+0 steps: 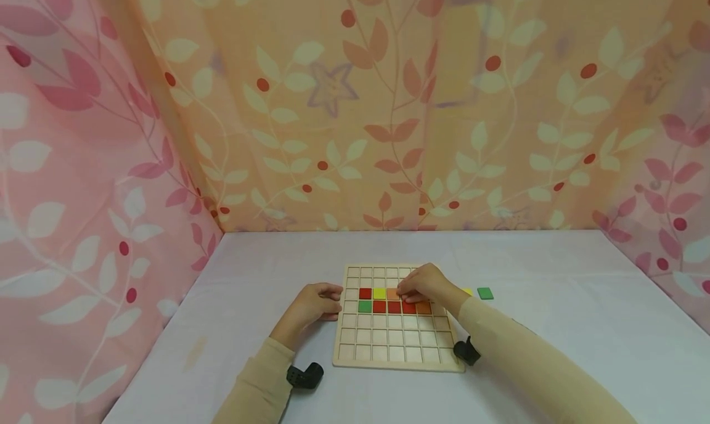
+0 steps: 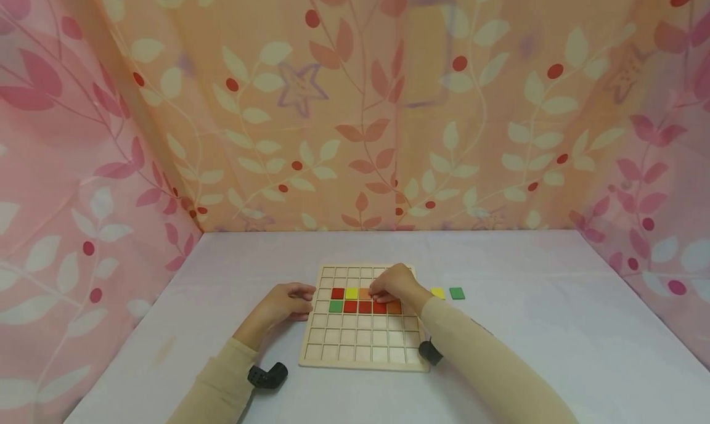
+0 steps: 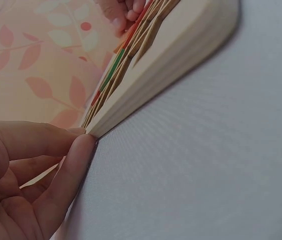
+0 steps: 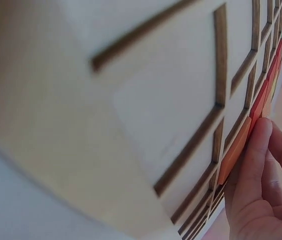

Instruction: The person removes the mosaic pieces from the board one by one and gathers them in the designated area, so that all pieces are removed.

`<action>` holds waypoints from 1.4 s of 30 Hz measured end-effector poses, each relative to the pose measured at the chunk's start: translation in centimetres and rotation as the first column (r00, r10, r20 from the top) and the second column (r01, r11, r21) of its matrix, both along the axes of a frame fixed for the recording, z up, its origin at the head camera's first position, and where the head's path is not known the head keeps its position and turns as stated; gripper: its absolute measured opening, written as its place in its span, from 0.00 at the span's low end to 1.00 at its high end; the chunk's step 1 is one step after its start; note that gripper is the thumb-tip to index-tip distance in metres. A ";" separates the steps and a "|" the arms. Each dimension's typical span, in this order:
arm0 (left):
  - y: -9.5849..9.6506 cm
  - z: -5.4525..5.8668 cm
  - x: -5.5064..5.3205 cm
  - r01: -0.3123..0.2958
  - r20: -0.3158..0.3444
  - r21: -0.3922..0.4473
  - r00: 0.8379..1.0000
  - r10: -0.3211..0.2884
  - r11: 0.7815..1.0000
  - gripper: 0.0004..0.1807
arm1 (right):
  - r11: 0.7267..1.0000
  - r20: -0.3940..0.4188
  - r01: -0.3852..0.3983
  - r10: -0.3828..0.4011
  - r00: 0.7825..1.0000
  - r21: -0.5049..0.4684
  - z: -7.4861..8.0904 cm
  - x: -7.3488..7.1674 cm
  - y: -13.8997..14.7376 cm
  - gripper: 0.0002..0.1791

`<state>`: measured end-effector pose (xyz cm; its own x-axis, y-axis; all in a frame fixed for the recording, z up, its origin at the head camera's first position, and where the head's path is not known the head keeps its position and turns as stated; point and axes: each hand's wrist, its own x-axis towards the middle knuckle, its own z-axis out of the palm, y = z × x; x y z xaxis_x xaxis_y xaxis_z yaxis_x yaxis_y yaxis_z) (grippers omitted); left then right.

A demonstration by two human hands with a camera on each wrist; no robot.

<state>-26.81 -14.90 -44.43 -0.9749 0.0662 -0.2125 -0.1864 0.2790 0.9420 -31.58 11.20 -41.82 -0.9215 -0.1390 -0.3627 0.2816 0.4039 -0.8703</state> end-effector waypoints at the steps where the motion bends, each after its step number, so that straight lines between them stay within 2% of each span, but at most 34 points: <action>1: 0.0 0.0 0.0 0.000 0.005 0.000 1.000 0.000 1.000 0.24 | 1.000 0.001 0.005 -0.005 1.000 -0.001 0.0 0.1 0.0 0.07; 10: 0.0 -0.3 -0.3 -0.009 0.013 -0.001 1.000 0.009 1.000 0.24 | 1.000 -0.010 0.018 -0.018 1.000 -0.014 0.0 0.2 -0.1 0.07; 20: -0.1 -0.3 -0.3 -0.001 0.000 0.001 1.000 0.001 1.000 0.24 | 0.997 -0.025 -0.006 0.004 1.000 -0.075 -0.1 0.4 -0.2 0.09; 28: -0.1 -0.4 -0.3 0.004 0.004 0.004 1.000 -0.004 1.000 0.24 | 0.999 -0.016 -0.026 0.025 1.000 -0.029 0.0 0.5 -0.3 0.10; 32: -0.2 -0.3 -0.2 0.009 0.003 0.006 1.000 -0.009 1.000 0.24 | 0.998 -0.027 -0.030 0.029 0.999 -0.048 0.1 0.6 -0.2 0.10; 42: -0.1 -0.1 0.0 -0.001 -0.001 0.013 1.000 0.001 1.000 0.24 | 0.996 -0.009 0.028 -0.029 1.000 -0.088 0.8 0.7 0.8 0.11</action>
